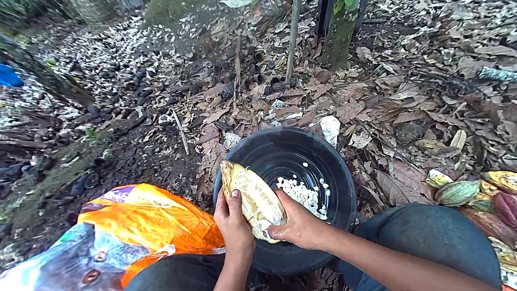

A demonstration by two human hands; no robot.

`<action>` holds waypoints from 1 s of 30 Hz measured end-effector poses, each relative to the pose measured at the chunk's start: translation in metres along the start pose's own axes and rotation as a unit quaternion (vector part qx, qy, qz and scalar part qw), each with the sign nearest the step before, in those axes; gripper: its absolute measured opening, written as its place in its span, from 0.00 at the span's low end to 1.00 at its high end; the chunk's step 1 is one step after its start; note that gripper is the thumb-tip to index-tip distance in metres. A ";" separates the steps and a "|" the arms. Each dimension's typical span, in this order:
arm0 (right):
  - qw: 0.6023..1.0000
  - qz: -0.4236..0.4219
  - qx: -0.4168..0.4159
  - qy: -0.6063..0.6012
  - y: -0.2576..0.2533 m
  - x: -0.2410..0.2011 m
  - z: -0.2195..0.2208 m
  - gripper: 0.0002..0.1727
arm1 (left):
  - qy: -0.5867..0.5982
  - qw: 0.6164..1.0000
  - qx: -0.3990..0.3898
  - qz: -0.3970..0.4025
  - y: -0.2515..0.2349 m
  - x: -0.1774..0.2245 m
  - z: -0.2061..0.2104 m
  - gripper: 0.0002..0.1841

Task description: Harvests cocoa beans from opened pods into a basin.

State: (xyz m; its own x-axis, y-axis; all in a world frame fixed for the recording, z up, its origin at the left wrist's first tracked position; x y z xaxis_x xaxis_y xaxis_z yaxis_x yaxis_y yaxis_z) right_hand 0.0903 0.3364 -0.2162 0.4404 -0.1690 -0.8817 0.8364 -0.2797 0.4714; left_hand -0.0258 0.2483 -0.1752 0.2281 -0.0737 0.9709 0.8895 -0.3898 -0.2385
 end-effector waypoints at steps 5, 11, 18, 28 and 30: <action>0.998 0.014 0.052 0.018 -0.001 0.007 -0.002 0.40 | -0.014 0.999 -0.009 0.033 0.005 0.003 0.005 0.26; 0.991 0.010 0.112 0.078 0.003 0.006 -0.007 0.37 | -0.024 0.997 -0.009 0.066 0.009 0.008 0.007 0.28; 0.984 0.025 0.133 0.115 0.007 0.002 -0.010 0.31 | -0.041 0.997 0.002 0.064 0.009 0.008 0.006 0.30; 0.972 0.016 0.223 0.076 0.009 0.003 -0.023 0.22 | -0.040 0.997 0.002 0.071 0.016 0.013 0.010 0.34; 0.971 0.018 0.234 0.046 0.010 0.005 -0.027 0.23 | -0.030 0.998 0.002 0.063 0.014 0.011 0.010 0.32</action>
State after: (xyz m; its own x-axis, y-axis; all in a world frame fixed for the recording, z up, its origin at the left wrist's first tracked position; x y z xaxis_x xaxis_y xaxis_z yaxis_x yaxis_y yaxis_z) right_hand 0.1093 0.3581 -0.2163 0.5113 -0.1078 -0.8526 0.5902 -0.6771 0.4396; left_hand -0.0069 0.2509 -0.1686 0.3618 -0.0658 0.9299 0.8540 -0.3766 -0.3589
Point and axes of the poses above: each hand's wrist, its own y-axis away from the middle knuckle, its own z-axis out of the palm, x = y × z, the point moved 9 cm from there along -y, towards the middle knuckle, and after that the axes turned 11 degrees about z, right-handed, at the moved point
